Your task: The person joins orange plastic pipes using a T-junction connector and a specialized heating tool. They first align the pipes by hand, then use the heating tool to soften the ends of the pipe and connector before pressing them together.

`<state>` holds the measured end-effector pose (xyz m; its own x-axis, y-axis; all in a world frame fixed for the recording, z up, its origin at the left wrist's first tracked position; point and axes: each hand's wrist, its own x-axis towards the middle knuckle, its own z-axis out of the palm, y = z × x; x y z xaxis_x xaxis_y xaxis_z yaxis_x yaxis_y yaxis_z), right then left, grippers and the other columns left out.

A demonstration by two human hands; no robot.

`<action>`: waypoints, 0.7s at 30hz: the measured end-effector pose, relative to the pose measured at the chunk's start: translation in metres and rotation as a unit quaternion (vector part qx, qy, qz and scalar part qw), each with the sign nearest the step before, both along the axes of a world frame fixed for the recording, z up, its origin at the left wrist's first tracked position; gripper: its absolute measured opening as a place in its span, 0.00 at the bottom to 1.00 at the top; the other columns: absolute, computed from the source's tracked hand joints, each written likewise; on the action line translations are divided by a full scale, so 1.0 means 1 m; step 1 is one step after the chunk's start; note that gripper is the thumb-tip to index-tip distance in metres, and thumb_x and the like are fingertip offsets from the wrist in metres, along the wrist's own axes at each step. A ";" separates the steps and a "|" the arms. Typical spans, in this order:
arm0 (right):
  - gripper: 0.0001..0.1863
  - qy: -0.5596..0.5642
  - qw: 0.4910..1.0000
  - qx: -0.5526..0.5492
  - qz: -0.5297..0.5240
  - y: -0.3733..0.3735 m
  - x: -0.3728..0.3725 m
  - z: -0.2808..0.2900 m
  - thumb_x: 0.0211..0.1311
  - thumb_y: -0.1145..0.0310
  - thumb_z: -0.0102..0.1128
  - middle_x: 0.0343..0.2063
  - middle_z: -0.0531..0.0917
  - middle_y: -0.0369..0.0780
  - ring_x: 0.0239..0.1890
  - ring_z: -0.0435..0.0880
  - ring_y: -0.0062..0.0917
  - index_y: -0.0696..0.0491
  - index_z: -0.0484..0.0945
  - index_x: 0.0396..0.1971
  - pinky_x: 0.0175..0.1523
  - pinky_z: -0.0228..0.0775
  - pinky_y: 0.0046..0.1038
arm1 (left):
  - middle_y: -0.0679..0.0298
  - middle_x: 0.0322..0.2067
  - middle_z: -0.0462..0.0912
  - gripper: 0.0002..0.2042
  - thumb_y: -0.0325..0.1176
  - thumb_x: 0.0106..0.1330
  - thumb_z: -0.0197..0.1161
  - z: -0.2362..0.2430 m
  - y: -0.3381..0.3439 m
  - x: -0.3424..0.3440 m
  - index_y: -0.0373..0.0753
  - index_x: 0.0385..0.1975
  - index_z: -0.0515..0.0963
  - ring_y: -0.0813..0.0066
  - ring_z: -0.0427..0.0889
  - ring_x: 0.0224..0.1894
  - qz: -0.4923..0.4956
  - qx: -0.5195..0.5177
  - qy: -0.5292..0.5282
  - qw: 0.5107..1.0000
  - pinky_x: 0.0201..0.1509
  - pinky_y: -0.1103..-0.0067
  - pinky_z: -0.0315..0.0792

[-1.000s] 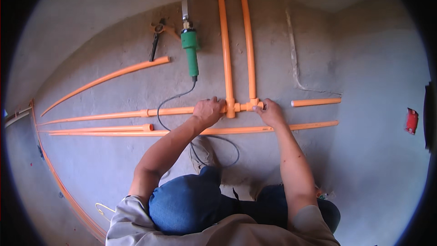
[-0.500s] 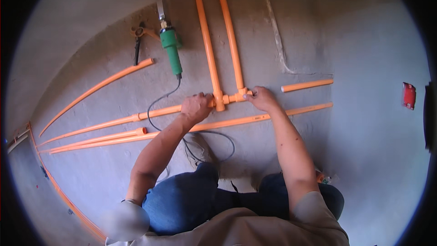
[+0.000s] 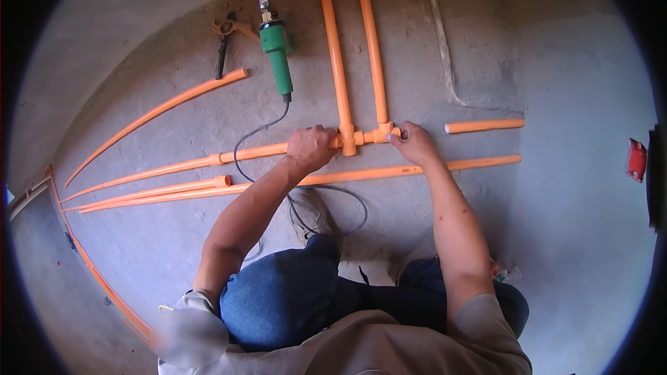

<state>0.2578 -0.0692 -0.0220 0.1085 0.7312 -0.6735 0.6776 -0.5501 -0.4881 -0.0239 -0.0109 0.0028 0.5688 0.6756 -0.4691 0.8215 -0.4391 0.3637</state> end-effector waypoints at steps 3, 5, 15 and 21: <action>0.23 0.003 0.999 0.033 0.007 -0.007 0.001 -0.012 0.58 0.53 0.69 0.34 0.85 0.52 0.37 0.84 0.45 0.60 0.78 0.39 0.45 0.76 0.39 | 0.57 0.40 0.84 0.19 0.50 0.61 0.65 -0.014 -0.007 -0.001 0.52 0.49 0.80 0.56 0.85 0.43 0.012 -0.008 0.009 1.000 0.45 0.64 0.79; 0.23 0.005 0.999 0.048 -0.001 -0.011 -0.001 -0.005 0.58 0.53 0.69 0.33 0.85 0.51 0.36 0.84 0.44 0.60 0.78 0.37 0.44 0.75 0.39 | 0.55 0.40 0.84 0.19 0.48 0.61 0.64 -0.015 -0.009 0.003 0.51 0.50 0.80 0.56 0.85 0.43 0.003 -0.033 0.033 0.999 0.46 0.64 0.79; 0.22 -0.029 0.998 0.057 0.006 -0.008 -0.011 0.006 0.58 0.54 0.71 0.27 0.82 0.46 0.30 0.81 0.35 0.60 0.76 0.34 0.38 0.74 0.35 | 0.55 0.37 0.85 0.19 0.45 0.62 0.63 -0.001 -0.004 -0.003 0.47 0.51 0.79 0.55 0.85 0.41 -0.003 -0.015 0.006 1.000 0.44 0.63 0.79; 0.24 -0.004 0.998 0.056 -0.005 -0.018 -0.002 -0.003 0.58 0.51 0.69 0.33 0.85 0.50 0.38 0.85 0.43 0.60 0.76 0.37 0.44 0.76 0.39 | 0.55 0.38 0.84 0.19 0.45 0.60 0.65 -0.001 -0.009 0.002 0.48 0.50 0.80 0.54 0.85 0.42 -0.004 -0.025 0.006 1.000 0.45 0.63 0.79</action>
<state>0.2554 -0.0868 -0.0253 0.1219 0.8011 -0.5859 0.6764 -0.4991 -0.5417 -0.0222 -0.0204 0.0014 0.5684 0.6460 -0.5095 0.8223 -0.4270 0.3760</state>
